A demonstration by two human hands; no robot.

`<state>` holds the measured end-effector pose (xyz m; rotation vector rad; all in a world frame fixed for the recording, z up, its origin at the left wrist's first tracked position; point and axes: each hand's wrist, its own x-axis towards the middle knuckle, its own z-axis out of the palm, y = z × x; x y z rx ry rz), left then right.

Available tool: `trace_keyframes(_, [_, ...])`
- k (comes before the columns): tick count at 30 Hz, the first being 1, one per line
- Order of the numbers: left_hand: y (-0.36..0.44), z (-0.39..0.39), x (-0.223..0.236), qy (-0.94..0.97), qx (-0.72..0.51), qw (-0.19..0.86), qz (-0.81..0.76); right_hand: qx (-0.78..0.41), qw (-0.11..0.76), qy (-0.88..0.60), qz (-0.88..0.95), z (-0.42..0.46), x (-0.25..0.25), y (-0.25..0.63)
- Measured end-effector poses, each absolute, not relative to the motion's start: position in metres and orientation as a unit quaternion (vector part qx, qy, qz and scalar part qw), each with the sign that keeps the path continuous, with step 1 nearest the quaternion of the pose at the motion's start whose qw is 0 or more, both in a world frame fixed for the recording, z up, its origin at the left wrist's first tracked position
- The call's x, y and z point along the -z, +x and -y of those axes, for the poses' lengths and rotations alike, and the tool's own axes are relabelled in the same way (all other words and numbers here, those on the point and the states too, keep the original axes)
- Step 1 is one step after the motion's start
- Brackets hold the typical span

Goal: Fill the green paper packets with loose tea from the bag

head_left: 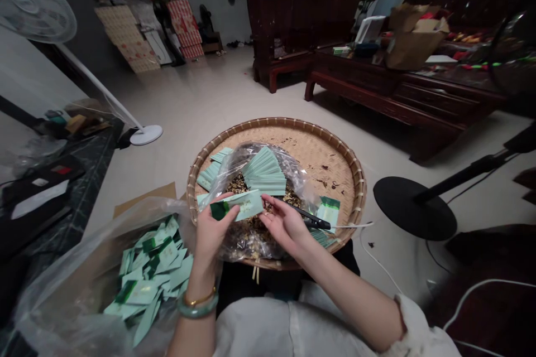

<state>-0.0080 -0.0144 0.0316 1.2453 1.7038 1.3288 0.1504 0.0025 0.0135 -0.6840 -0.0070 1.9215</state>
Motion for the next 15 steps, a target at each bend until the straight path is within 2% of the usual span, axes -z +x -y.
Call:
trace_keyframes(5, [-0.008, 0.014, -0.029, 0.329, -0.597, 0.432, -0.590, -0.792, 0.530, -0.297, 0.062, -0.007, -0.006, 0.153])
trace_keyframes(8, [-0.004, 0.015, -0.031, 0.235, -0.637, 0.514, -0.524, -0.747, 0.516, -0.340, 0.244, -0.014, -0.004, 0.155])
trace_keyframes(12, [-0.001, 0.019, -0.024, 0.172, -0.653, 0.604, -0.423, -0.551, 0.469, -0.401, 0.562, -0.021, -0.008, 0.160])
trace_keyframes(15, [-0.002, 0.024, -0.006, 0.132, -0.636, 0.670, -0.360, -0.423, 0.479, -0.410, 0.651, -0.015, -0.021, 0.167])
